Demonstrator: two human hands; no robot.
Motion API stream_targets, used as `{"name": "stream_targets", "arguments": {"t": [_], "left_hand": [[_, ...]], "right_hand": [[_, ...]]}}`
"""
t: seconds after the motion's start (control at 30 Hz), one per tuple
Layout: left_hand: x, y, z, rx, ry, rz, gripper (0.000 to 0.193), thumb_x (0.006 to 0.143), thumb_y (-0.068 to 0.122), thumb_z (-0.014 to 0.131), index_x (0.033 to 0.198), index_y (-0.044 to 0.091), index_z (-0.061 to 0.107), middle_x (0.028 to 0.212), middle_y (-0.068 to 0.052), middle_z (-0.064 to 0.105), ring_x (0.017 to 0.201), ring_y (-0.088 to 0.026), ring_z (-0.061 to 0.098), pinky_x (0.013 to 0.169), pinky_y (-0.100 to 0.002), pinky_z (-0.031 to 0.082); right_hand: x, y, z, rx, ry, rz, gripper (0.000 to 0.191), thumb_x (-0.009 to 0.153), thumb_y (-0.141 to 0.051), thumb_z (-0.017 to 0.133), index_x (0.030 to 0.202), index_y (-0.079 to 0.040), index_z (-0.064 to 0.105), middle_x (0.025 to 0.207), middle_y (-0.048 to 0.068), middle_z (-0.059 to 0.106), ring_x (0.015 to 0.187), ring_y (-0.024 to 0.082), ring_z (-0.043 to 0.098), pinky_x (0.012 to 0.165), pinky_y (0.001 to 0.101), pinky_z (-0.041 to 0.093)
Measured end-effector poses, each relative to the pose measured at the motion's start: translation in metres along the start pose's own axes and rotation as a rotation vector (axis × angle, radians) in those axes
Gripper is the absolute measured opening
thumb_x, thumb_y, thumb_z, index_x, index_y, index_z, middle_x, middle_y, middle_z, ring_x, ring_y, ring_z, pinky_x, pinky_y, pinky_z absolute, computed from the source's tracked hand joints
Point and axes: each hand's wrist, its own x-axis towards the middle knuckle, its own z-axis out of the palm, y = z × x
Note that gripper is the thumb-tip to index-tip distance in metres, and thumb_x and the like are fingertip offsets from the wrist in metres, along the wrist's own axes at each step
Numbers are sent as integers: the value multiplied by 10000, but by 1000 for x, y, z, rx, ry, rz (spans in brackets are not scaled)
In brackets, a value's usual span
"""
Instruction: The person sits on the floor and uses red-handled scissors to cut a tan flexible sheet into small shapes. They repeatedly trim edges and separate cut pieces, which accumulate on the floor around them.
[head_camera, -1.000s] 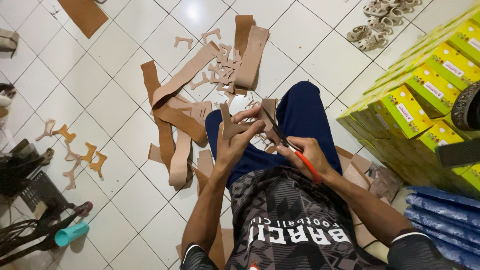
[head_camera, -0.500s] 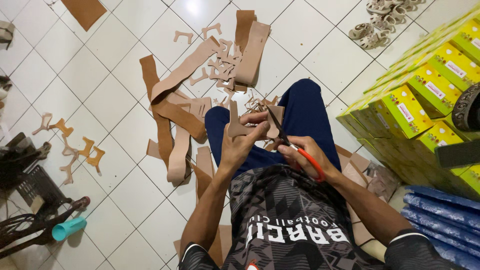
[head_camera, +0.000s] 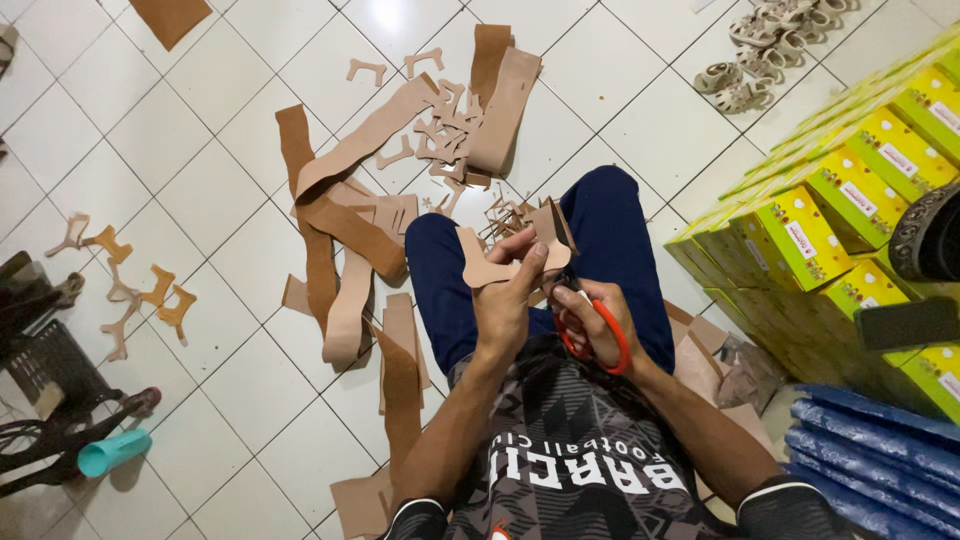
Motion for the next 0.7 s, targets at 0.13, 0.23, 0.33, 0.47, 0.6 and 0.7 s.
{"name": "stream_targets", "arguments": {"t": [0.13,0.23,0.33,0.47,0.6,0.7], "left_hand": [[0,-2,3,-41,-1,-13,343,977,92,698,1267,-76,629,1039,-103,673,891,-143,692,758,-256,617],[0,3,8,-16,-4,6,326,979,88,696,1261,-67,638,1048,-100,669,899,-138,683,747,-251,609],[-10,16,12,134,-23,108,257,996,88,690,1200,-68,690,1108,-95,673,917,-135,672,745,-243,592],[-33,43,9,429,-10,465,227,1023,114,688,1115,-84,751,1177,-70,714,969,-159,706,809,-240,593],[8,54,5,375,-18,519,231,1077,147,680,1143,-62,752,1316,-122,707,1044,-197,725,916,-283,604],[75,36,-5,-264,27,-40,470,960,206,701,1307,-61,527,1211,-162,592,1081,-226,661,842,-370,648]], "right_hand": [[2,7,1,-67,44,-37,360,1036,-259,552,791,-3,617,505,-27,465,380,57,395,361,230,335],[0,16,4,-27,132,2,322,1015,-251,559,803,-13,604,493,-24,453,353,67,389,337,237,324],[5,22,-2,33,160,34,227,978,-223,553,901,-40,663,538,-42,442,401,40,362,356,222,299],[6,31,-5,-22,165,-37,313,1035,-275,557,844,-27,569,557,-28,426,415,61,385,368,234,322],[1,39,-3,31,127,12,386,1049,-342,519,848,-17,570,555,-22,407,405,67,385,363,238,340],[-4,45,1,42,132,38,374,1049,-355,511,893,-20,571,569,-13,425,416,70,399,379,238,355]]}}
